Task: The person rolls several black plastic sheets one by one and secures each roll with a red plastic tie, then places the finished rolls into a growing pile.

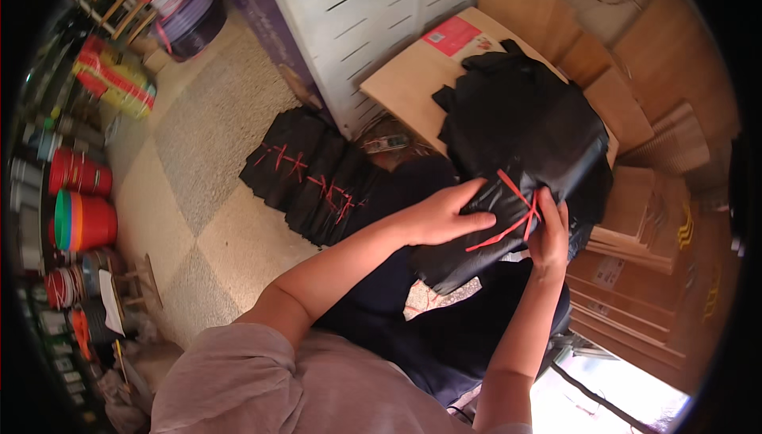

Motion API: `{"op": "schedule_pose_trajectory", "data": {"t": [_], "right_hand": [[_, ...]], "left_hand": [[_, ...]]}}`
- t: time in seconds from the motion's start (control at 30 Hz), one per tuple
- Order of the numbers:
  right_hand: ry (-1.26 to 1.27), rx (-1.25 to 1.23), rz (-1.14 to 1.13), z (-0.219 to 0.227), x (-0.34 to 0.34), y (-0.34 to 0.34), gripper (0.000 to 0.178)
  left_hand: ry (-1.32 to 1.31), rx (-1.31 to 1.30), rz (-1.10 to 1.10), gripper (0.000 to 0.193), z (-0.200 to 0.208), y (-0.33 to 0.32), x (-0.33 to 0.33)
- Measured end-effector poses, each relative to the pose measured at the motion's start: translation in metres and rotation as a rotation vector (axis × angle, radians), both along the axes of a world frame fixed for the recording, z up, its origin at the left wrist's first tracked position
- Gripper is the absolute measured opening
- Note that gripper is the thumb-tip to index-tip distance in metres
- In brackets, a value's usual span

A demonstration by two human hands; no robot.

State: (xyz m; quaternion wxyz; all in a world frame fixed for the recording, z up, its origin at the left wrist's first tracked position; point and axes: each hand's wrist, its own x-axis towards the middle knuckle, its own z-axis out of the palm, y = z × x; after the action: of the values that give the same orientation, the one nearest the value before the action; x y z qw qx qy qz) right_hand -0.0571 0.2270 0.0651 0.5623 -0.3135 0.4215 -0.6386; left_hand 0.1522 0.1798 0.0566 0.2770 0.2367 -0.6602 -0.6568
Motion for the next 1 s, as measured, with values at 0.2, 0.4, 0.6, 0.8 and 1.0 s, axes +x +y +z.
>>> {"op": "schedule_pose_trajectory", "data": {"t": [0.2, 0.4, 0.6, 0.8, 1.0], "right_hand": [[0.489, 0.038, -0.113, -0.003, 0.089, 0.002, 0.023], [0.337, 0.088, 0.028, 0.011, 0.139, -0.004, 0.058], [0.427, 0.204, -0.051, 0.006, 0.121, -0.005, 0.048], [0.477, 0.292, -0.210, -0.006, 0.097, 0.010, 0.039], [0.526, 0.369, -0.331, -0.021, 0.074, 0.036, 0.031]], "left_hand": [[-0.160, -0.154, 0.119, 0.040, 0.000, 0.033, 0.083], [-0.339, 0.014, 0.207, 0.059, -0.027, 0.024, 0.220], [-0.451, 0.204, 0.517, 0.054, -0.144, -0.005, 0.335], [-0.279, 0.365, 0.656, 0.076, -0.280, -0.037, 0.399], [-1.615, -0.050, 0.171, 0.106, -0.279, -0.032, 0.314]]}}
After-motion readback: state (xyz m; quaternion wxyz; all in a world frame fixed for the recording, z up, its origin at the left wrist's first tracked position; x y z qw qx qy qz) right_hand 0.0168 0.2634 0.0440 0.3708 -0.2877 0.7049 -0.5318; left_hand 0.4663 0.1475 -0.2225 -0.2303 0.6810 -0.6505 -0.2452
